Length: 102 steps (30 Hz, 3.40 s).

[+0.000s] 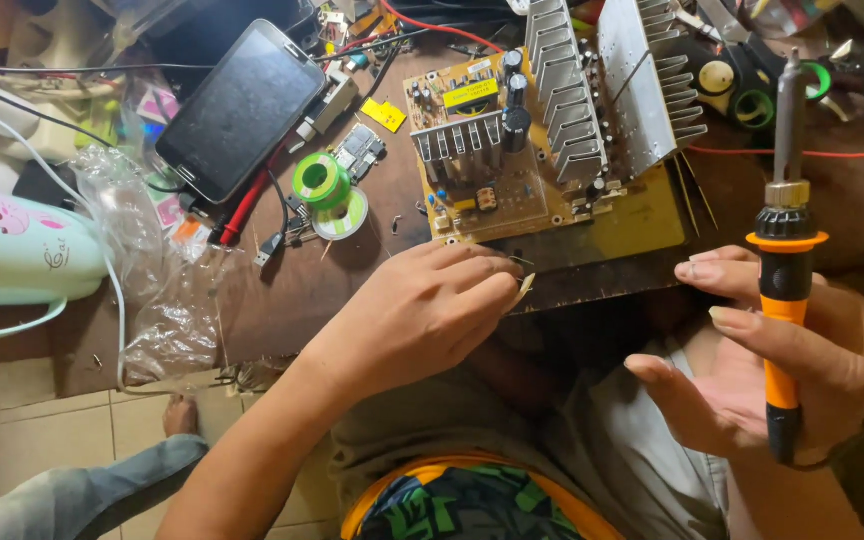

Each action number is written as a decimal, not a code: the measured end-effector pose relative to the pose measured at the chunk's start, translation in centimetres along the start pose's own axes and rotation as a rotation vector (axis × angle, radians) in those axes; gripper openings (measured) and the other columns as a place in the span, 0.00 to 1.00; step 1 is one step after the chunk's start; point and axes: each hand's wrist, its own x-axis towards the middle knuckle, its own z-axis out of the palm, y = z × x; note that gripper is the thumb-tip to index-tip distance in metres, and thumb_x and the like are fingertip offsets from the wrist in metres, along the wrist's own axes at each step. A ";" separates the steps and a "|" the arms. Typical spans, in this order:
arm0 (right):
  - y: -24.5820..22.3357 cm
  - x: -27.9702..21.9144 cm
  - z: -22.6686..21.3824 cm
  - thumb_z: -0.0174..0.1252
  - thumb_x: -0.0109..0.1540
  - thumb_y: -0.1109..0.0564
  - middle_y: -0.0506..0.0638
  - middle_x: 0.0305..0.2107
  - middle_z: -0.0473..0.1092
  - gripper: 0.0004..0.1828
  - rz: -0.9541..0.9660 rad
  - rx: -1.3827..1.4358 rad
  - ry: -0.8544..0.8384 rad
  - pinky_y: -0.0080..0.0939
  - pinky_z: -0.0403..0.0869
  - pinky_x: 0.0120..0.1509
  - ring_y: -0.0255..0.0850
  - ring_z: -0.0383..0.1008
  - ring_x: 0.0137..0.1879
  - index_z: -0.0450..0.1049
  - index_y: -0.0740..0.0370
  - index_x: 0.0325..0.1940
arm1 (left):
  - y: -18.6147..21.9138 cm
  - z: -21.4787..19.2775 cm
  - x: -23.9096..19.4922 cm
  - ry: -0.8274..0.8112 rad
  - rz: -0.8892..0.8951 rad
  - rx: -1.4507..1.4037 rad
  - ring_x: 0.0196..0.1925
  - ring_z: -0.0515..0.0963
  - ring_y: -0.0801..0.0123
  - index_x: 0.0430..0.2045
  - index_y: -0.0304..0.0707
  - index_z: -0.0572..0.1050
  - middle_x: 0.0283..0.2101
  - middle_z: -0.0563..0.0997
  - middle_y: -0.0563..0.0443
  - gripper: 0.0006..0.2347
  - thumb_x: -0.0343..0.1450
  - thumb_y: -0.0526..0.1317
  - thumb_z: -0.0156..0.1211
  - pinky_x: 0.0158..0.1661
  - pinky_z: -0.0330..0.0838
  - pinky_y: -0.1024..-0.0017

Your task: The person solders a small electronic component onto a circuit board using a soldering iron and solder wire. They hold the component with tweezers while applying heat and solder to secure it in place.

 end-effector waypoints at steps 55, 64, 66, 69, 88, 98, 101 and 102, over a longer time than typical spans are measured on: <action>-4.2 0.7 0.4 0.56 0.73 0.66 0.70 0.40 0.72 0.11 0.828 0.206 0.073 0.38 0.79 0.45 0.50 0.78 0.37 0.69 0.81 0.55 | 0.5 1.6 -2.4 0.220 -0.138 0.128 0.42 0.79 0.55 0.36 0.33 0.70 0.44 0.79 0.47 0.03 0.79 0.29 0.50 0.38 0.67 0.65; -4.9 2.2 0.5 0.59 0.69 0.66 0.65 0.37 0.74 0.10 0.808 0.158 -0.088 0.33 0.76 0.43 0.46 0.78 0.35 0.73 0.79 0.51 | 0.8 1.6 -2.7 0.266 -0.170 0.076 0.43 0.81 0.53 0.35 0.31 0.71 0.43 0.81 0.45 0.04 0.79 0.31 0.50 0.42 0.70 0.64; -4.4 1.8 0.4 0.58 0.67 0.66 0.66 0.38 0.74 0.10 0.761 0.187 -0.107 0.34 0.77 0.44 0.47 0.79 0.35 0.73 0.79 0.49 | 0.9 1.4 -2.7 0.280 -0.182 0.056 0.42 0.81 0.53 0.34 0.30 0.71 0.42 0.81 0.44 0.04 0.79 0.31 0.51 0.42 0.71 0.64; -3.8 0.9 0.4 0.58 0.67 0.66 0.63 0.42 0.75 0.09 0.836 0.279 -0.112 0.35 0.80 0.48 0.47 0.80 0.38 0.73 0.73 0.51 | 0.9 1.3 -2.8 0.280 -0.175 0.011 0.42 0.81 0.52 0.34 0.29 0.71 0.43 0.81 0.42 0.04 0.79 0.31 0.50 0.41 0.71 0.63; -3.9 1.3 1.4 0.58 0.66 0.69 0.64 0.40 0.76 0.10 0.898 0.244 -0.124 0.34 0.79 0.51 0.47 0.81 0.41 0.72 0.76 0.51 | 0.7 1.3 -2.8 0.348 -0.121 0.024 0.42 0.82 0.49 0.29 0.25 0.71 0.43 0.81 0.38 0.05 0.77 0.28 0.53 0.47 0.79 0.59; -4.2 1.6 1.6 0.58 0.66 0.68 0.64 0.41 0.76 0.11 0.957 0.262 -0.114 0.34 0.79 0.53 0.46 0.81 0.41 0.72 0.75 0.52 | 0.6 1.7 -3.0 0.327 -0.160 0.073 0.41 0.82 0.53 0.30 0.29 0.71 0.41 0.82 0.42 0.05 0.77 0.28 0.53 0.41 0.73 0.64; -4.0 1.5 1.6 0.58 0.66 0.69 0.63 0.41 0.76 0.10 0.899 0.252 -0.143 0.33 0.79 0.53 0.46 0.81 0.42 0.72 0.75 0.52 | 0.6 1.6 -3.0 0.334 -0.156 0.063 0.42 0.83 0.52 0.29 0.28 0.71 0.40 0.82 0.42 0.05 0.77 0.28 0.53 0.44 0.75 0.63; -4.1 1.6 1.7 0.58 0.66 0.69 0.63 0.41 0.76 0.10 0.900 0.252 -0.143 0.33 0.79 0.53 0.46 0.81 0.42 0.72 0.75 0.52 | 0.6 1.6 -3.0 0.334 -0.156 0.062 0.42 0.83 0.52 0.29 0.28 0.71 0.40 0.82 0.42 0.05 0.77 0.28 0.53 0.44 0.75 0.63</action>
